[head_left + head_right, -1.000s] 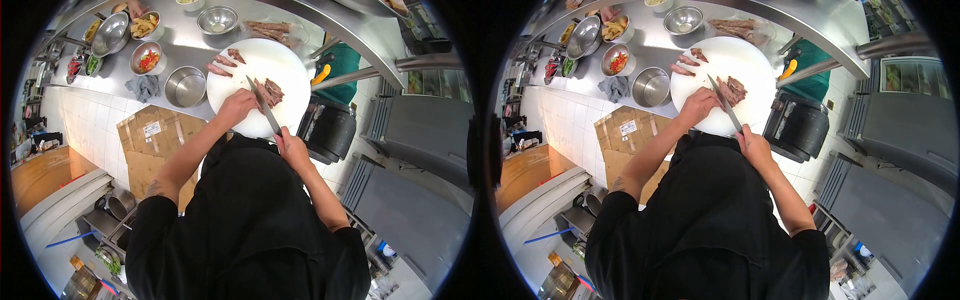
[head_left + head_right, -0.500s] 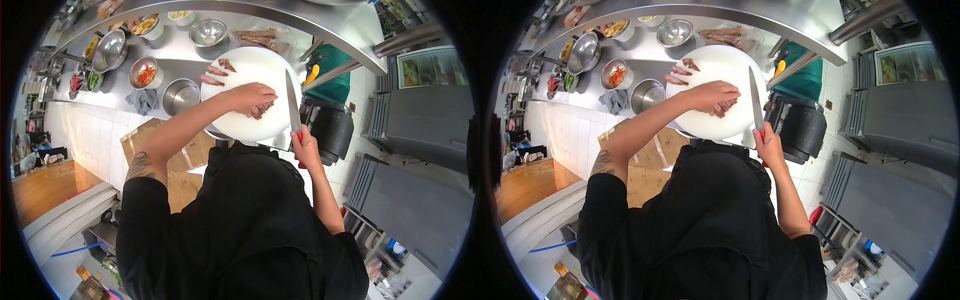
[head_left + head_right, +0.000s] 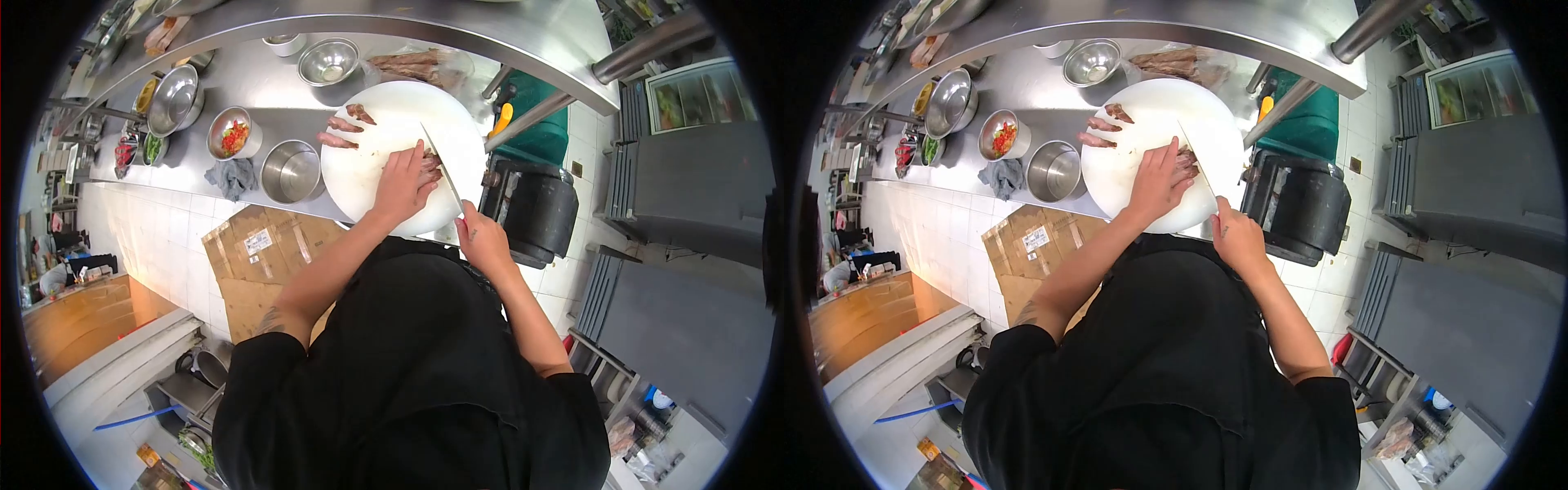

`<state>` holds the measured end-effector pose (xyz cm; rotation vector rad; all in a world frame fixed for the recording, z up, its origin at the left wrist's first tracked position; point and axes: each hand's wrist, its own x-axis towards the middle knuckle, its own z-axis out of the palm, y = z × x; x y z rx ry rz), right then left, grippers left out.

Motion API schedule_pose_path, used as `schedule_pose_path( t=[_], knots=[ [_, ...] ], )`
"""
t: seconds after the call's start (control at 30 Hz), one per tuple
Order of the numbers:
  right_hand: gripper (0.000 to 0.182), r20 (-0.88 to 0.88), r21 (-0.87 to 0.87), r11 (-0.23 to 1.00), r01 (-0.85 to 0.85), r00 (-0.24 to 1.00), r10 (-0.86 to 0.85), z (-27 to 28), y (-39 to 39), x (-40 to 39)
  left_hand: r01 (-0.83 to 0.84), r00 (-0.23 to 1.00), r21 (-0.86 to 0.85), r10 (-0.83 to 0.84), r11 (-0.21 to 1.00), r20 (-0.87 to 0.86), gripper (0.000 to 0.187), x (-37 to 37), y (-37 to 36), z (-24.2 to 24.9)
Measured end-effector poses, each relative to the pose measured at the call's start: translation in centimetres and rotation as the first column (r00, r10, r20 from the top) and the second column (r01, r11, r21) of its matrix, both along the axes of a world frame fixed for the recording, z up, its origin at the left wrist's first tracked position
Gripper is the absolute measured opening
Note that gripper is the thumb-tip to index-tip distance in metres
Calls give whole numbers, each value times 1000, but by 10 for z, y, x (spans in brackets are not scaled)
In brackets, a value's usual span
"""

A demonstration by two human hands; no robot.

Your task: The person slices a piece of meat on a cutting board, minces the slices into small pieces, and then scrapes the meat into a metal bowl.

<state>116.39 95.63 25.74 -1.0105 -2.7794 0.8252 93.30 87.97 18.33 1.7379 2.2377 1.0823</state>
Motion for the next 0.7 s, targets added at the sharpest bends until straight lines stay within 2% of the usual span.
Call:
schedule_pose_path(
  t=[0.13,0.23,0.33,0.43,0.57,0.7],
  knots=[
    [30,-1,13,999,-46,999,46,5,9,-3,-59,998,-64,58,996,-13,103,3,-11,3],
    [27,6,31,997,-64,998,64,5,16,-4,-87,995,1,87,996,-54,106,1,-9,-4],
    [24,13,83,994,-77,997,76,2,16,-4,-54,998,-59,56,997,30,105,4,-2,-2],
    [21,97,113,991,-79,993,68,6,20,-8,-97,995,-69,96,993,-14,96,2,-7,14],
    [19,166,114,988,-109,982,89,0,24,-11,-15,1000,136,13,991,13,72,-17,-11,1],
    [20,86,179,976,-128,990,114,11,26,-11,109,989,188,-125,976,75,51,-23,0,14]
  ],
)
